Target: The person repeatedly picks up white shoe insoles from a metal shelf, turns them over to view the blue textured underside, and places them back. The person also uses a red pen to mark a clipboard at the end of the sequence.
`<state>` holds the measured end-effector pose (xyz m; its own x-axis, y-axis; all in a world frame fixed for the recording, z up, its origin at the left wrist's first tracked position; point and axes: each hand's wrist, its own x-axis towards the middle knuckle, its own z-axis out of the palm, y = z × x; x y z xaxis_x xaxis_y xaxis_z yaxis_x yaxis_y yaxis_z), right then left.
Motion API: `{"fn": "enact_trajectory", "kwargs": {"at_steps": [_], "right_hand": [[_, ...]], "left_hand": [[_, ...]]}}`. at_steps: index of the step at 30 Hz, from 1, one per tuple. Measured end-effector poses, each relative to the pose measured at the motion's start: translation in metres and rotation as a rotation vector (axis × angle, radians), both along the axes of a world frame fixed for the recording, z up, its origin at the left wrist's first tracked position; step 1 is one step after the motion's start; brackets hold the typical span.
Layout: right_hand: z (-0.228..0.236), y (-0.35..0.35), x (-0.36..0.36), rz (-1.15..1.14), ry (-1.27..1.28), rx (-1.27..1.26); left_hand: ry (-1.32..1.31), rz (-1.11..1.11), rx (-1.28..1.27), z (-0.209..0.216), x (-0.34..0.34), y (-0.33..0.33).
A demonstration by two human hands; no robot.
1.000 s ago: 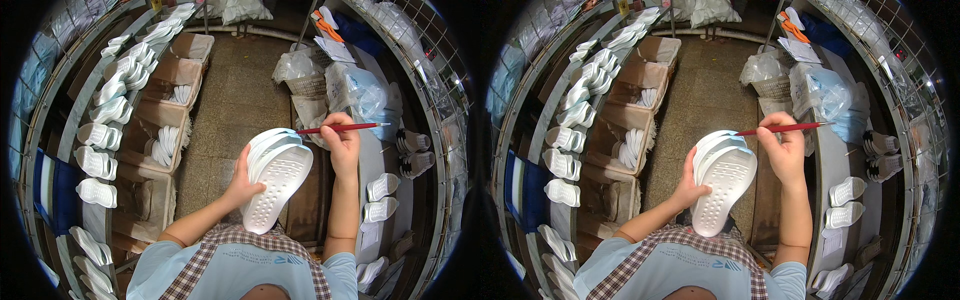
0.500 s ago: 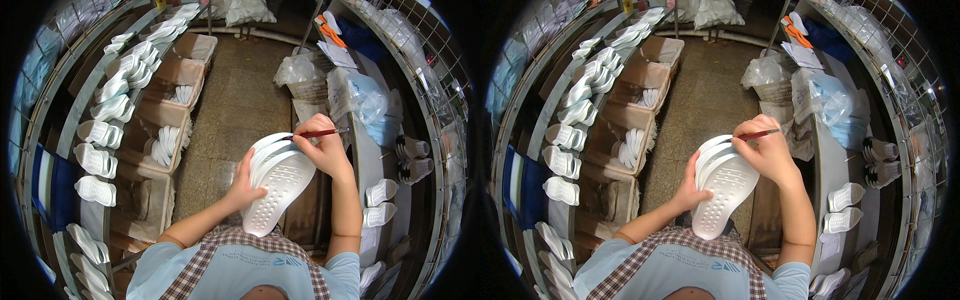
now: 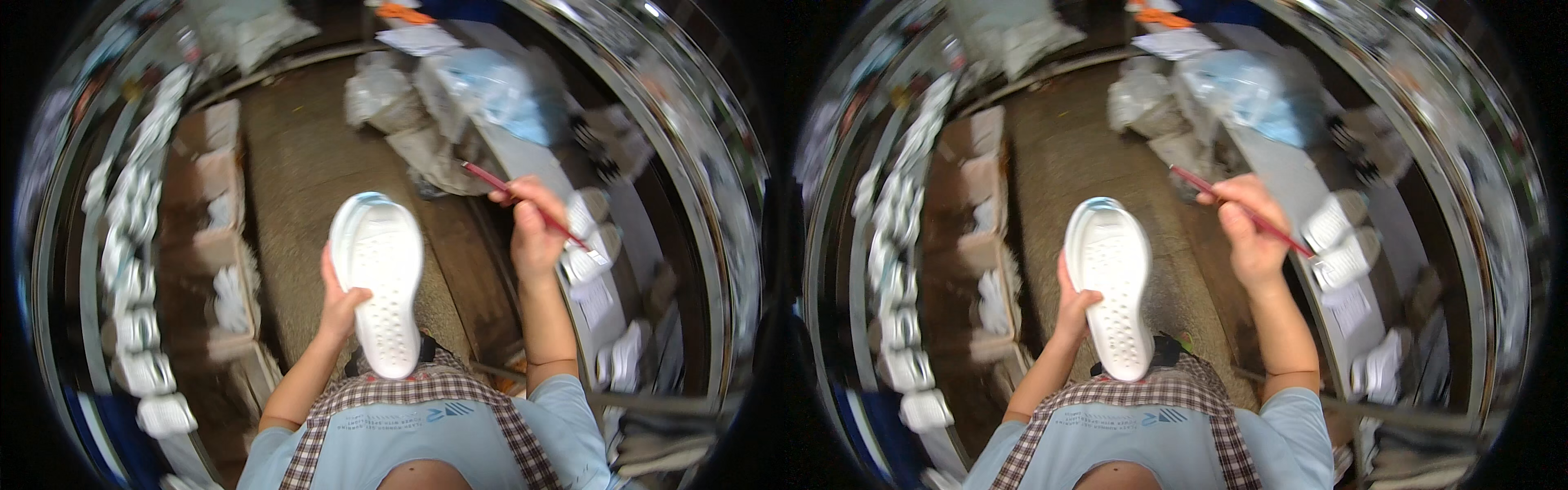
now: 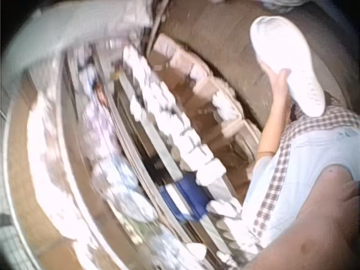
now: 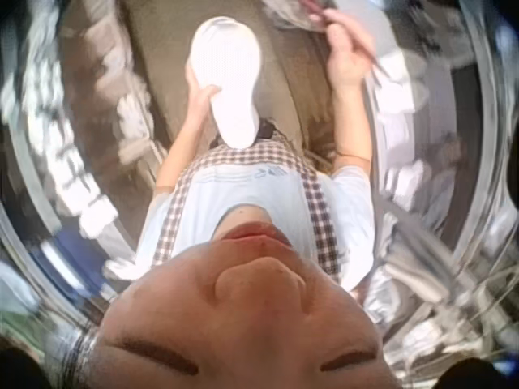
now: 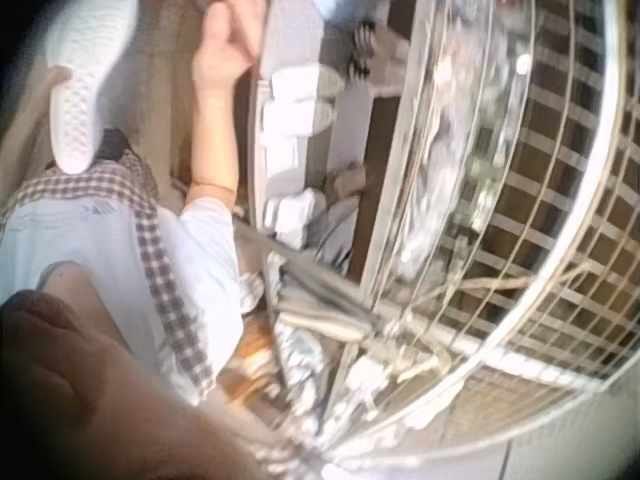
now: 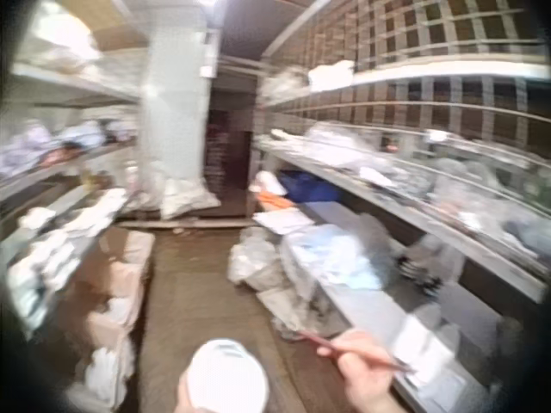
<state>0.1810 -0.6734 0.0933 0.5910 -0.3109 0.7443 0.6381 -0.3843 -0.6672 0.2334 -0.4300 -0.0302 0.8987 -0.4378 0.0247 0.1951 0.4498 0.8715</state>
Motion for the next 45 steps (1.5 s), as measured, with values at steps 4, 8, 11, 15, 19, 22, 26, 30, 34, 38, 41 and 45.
{"fn": "enact_trajectory", "kwargs": {"at_steps": [4, 8, 11, 15, 19, 22, 26, 30, 34, 38, 41, 45], "right_hand": [[-0.057, -0.025, -0.073, -0.19, 0.058, -0.151], [-0.107, -0.027, -0.147, -0.358, 0.266, -0.027], [-0.131, -0.029, -0.193, -0.537, 0.394, 0.069], [-0.151, -0.037, -0.223, -0.706, 0.602, 0.056], [-0.171, -0.046, -0.243, -0.648, 1.142, 0.251], [-0.202, -0.053, -0.257, -0.38, 1.428, 0.273], [-0.259, -0.062, -0.237, 0.186, 1.463, 0.283], [-0.283, -0.052, -0.188, 0.633, 1.679, 0.176], [-0.286, -0.007, -0.107, 0.946, 1.685, -0.273], [-0.272, 0.059, -0.045, 1.16, 1.576, -0.762], [-0.262, 0.109, -0.014, 1.429, 1.464, -0.819], [-0.287, 0.205, -0.009, 1.654, 1.156, -1.45]], "left_hand": [[0.072, -0.265, 0.041, 0.018, 0.031, -0.061], [0.109, -0.505, 0.153, 0.035, 0.067, -0.157], [0.121, -0.624, 0.142, 0.046, 0.09, -0.255], [0.177, -0.982, 0.232, 0.045, 0.116, -0.38], [-0.017, -1.165, 0.565, 0.018, 0.102, -0.467], [-0.11, -1.353, 0.594, 0.018, 0.096, -0.487], [-0.144, -1.139, 0.568, 0.031, 0.104, -0.457], [-0.222, -0.655, 0.427, 0.008, 0.126, -0.364], [-0.353, -0.359, 0.492, -0.049, 0.131, -0.192], [-0.13, -0.019, 0.683, -0.1, 0.084, 0.004], [0.116, 0.341, 0.855, -0.124, 0.02, 0.137], [0.323, 0.887, 0.622, -0.137, -0.104, 0.251]]}}
